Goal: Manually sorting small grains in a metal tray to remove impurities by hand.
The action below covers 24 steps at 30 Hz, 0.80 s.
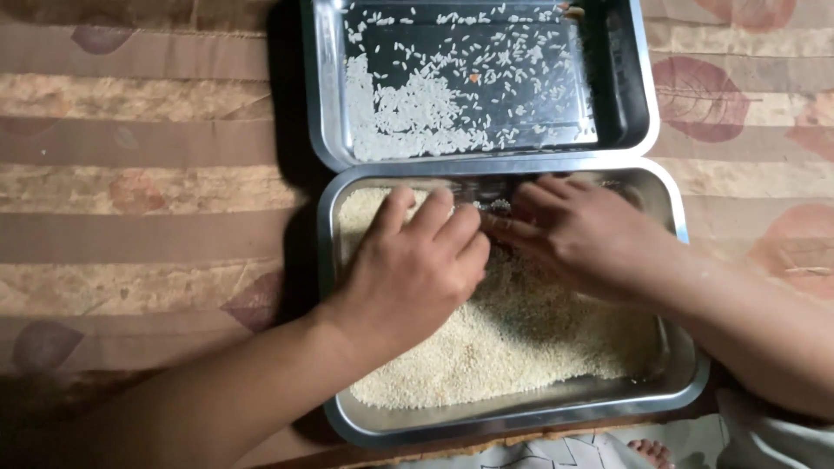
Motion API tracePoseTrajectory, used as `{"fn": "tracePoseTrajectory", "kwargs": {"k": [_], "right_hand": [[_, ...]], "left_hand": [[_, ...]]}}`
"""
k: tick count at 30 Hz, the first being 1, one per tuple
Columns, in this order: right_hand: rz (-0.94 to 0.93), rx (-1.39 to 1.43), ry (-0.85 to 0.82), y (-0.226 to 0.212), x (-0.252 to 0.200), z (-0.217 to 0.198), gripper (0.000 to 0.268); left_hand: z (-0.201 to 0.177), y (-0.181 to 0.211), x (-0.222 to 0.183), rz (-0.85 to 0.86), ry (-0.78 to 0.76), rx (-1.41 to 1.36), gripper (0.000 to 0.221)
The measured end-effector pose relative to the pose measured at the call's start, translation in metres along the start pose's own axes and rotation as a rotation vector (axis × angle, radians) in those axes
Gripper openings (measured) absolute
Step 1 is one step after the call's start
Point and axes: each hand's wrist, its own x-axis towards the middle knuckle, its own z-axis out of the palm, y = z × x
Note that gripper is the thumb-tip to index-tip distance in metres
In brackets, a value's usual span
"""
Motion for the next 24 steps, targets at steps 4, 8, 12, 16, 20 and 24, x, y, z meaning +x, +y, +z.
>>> {"fn": "tracePoseTrajectory", "kwargs": {"k": [4, 8, 12, 16, 20, 24], "right_hand": [[0.154, -0.014, -0.095, -0.004, -0.006, -0.007, 0.046], [0.093, -0.057, 0.004, 0.002, -0.013, -0.004, 0.045], [0.094, 0.002, 0.089, -0.001, -0.01, -0.014, 0.031], [0.067, -0.005, 0.1, 0.0, -0.012, -0.01, 0.048], [0.038, 0.046, -0.004, 0.005, -0.008, -0.009, 0.042], [0.01, 0.091, 0.033, 0.009, 0.007, -0.024, 0.055]], "left_hand": [[0.004, -0.001, -0.003, 0.003, -0.044, -0.027, 0.03], [0.005, -0.002, -0.004, -0.046, 0.05, 0.015, 0.033], [0.004, -0.003, -0.002, -0.061, 0.002, 0.042, 0.049], [0.0, -0.008, 0.0, -0.138, 0.051, 0.031, 0.03], [-0.004, -0.011, 0.003, -0.146, 0.09, 0.086, 0.024], [-0.004, -0.012, 0.006, -0.157, 0.118, 0.12, 0.006]]}}
